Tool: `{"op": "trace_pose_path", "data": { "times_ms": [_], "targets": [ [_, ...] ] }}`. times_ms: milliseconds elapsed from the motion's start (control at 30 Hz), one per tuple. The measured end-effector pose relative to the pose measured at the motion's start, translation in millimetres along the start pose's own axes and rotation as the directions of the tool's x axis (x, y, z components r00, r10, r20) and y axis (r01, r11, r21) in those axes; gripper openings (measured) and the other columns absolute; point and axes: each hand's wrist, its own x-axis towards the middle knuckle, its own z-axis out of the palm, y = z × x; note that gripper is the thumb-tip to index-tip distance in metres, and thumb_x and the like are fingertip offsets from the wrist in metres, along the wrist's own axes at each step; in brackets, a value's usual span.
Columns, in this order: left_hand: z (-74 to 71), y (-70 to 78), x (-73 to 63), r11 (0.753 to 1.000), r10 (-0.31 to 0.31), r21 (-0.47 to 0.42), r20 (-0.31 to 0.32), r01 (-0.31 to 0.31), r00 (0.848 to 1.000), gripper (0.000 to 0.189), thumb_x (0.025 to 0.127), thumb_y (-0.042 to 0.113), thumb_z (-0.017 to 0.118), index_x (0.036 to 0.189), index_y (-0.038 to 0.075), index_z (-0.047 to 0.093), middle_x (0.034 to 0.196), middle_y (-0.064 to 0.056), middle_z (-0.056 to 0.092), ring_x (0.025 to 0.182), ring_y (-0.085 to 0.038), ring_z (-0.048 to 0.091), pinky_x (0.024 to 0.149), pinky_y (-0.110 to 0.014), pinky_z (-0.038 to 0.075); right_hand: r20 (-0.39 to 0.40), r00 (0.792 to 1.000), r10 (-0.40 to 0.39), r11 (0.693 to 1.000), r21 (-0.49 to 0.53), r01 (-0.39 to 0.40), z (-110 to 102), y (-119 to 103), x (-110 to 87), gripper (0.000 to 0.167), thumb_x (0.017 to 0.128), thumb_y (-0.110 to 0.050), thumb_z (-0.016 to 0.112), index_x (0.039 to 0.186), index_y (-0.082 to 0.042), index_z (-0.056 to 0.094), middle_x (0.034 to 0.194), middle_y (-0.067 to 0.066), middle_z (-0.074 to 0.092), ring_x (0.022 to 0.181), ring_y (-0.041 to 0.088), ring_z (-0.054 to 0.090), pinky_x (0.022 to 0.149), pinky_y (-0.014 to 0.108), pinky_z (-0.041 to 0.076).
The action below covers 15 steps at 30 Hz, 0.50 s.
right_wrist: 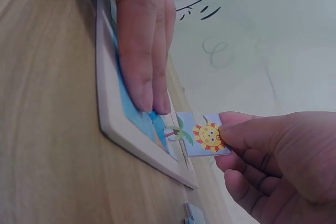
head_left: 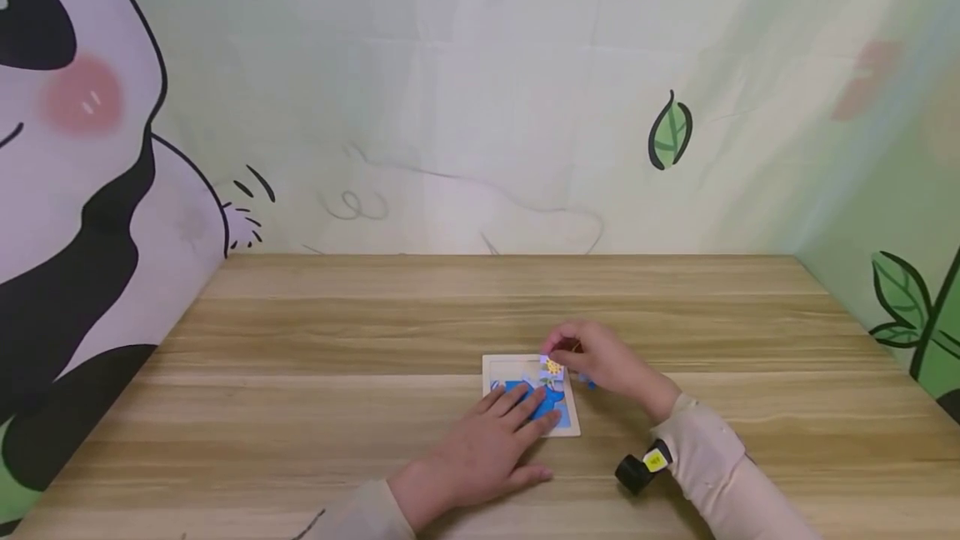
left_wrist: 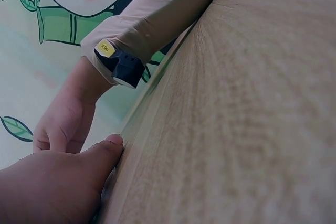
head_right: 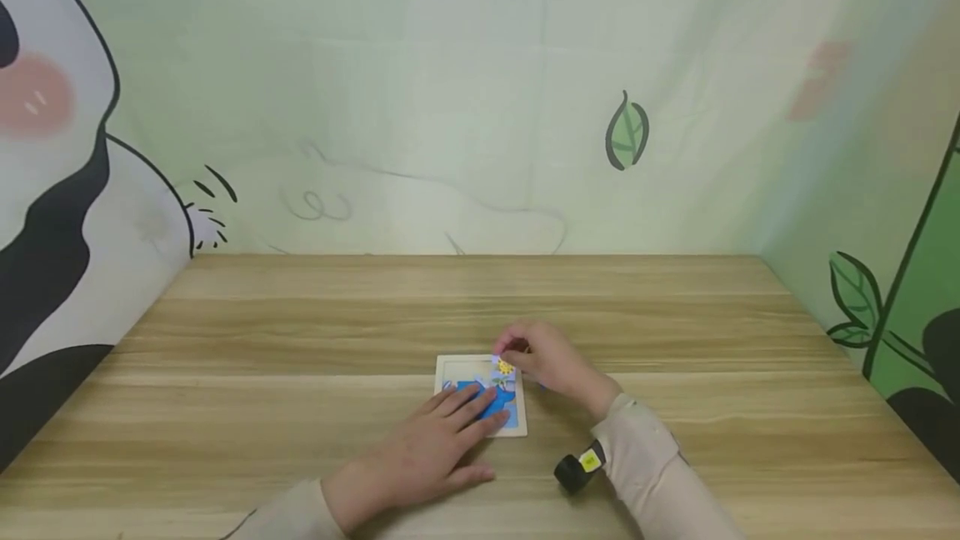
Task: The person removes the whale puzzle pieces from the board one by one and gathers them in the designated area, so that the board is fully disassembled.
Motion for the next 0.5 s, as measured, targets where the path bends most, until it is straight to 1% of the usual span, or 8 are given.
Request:
{"op": "trace_pose_path", "data": {
  "times_ms": [267,500],
  "targets": [
    [0.9,0.8,-0.9,1.0,0.002,0.013,-0.011,-0.002,1.0,0.065,0.098,0.061,0.03,0.15,0.023,0.034,0.157,-0.005,0.031,0.146,-0.025,0.029,0.118,-0.045,0.029,0.01,1.0,0.018,1.0,-0.001,-0.018,-3,-3,-1.7,0.01,0.093,-0.004,0.059,0.096,-0.006,0.068,0.093,0.005,0.069,0.084,0.01,0.059,0.076,0.022,0.051],
    [2.2,0.5,-0.9,1.0,-0.003,0.028,-0.02,0.003,1.0,0.064,0.097,0.061,0.032,0.15,0.023,0.035,0.157,-0.004,0.032,0.146,-0.024,0.03,0.118,-0.044,0.029,0.003,1.0,0.022,1.0,-0.008,-0.022,-11,-2,-3.5,0.011,0.093,-0.003,0.059,0.096,-0.006,0.068,0.094,0.005,0.07,0.084,0.011,0.06,0.075,0.023,0.051]
  ]
}}
